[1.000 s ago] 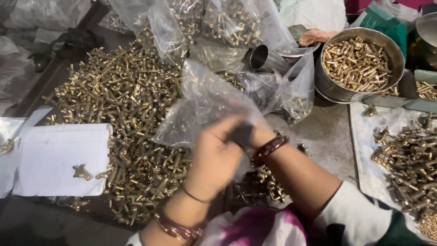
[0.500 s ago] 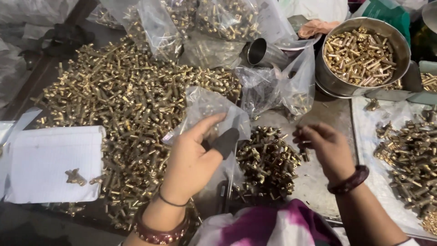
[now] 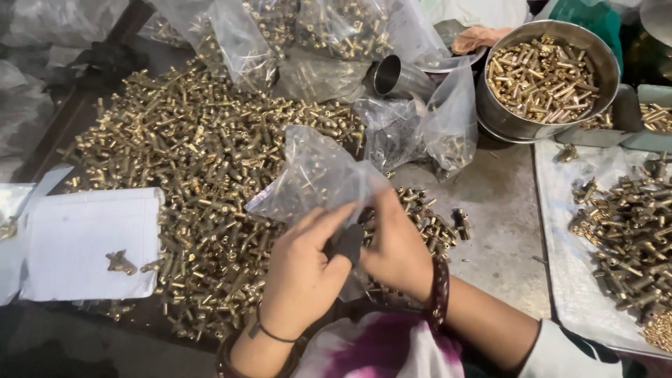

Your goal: Sorting and cleaning small brass metal parts and placing them into plastic bags.

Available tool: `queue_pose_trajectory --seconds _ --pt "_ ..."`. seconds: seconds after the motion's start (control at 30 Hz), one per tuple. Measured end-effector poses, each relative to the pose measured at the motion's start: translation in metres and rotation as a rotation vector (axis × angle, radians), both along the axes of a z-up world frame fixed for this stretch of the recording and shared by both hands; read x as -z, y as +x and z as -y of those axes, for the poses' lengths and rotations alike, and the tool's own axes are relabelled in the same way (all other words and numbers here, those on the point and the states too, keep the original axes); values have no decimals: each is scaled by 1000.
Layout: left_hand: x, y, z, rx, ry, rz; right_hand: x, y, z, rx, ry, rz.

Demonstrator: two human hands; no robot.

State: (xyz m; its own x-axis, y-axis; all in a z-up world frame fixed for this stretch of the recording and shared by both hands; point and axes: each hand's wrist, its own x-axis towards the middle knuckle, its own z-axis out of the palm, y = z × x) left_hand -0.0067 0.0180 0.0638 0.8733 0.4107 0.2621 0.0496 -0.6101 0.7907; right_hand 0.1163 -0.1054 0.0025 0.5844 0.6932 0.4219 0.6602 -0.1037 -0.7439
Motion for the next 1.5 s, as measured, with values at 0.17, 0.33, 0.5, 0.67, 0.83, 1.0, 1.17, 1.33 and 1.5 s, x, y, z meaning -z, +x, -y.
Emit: queue_pose_trajectory --seconds 0.17,0.33,0.5,0.67,0.83,1.0,1.17,1.33,1.5 --pt "-4 -9 1 66 99 176 -9 14 -6 1 118 -341" --pt "0 -7 4 21 -157 -38 -13 31 -16 76 132 -372" --pt "8 -11 7 48 162 20 0 58 -4 209 -16 -256" --pt "29 -22 1 -52 354 -32 -15 64 11 291 -43 -139" --pt "65 -29 -5 -85 446 -263 -21 55 18 351 -64 112" --pt "60 -49 -26 -278 227 -478 -13 62 23 423 -185 279" --pt "101 -52 -19 -117 128 -328 5 65 20 452 -308 379" --pt "74 -21 -51 -376 -938 329 97 56 5 235 -449 644" --pt "79 26 -81 -468 -1472 570 93 41 -7 31 -272 400"
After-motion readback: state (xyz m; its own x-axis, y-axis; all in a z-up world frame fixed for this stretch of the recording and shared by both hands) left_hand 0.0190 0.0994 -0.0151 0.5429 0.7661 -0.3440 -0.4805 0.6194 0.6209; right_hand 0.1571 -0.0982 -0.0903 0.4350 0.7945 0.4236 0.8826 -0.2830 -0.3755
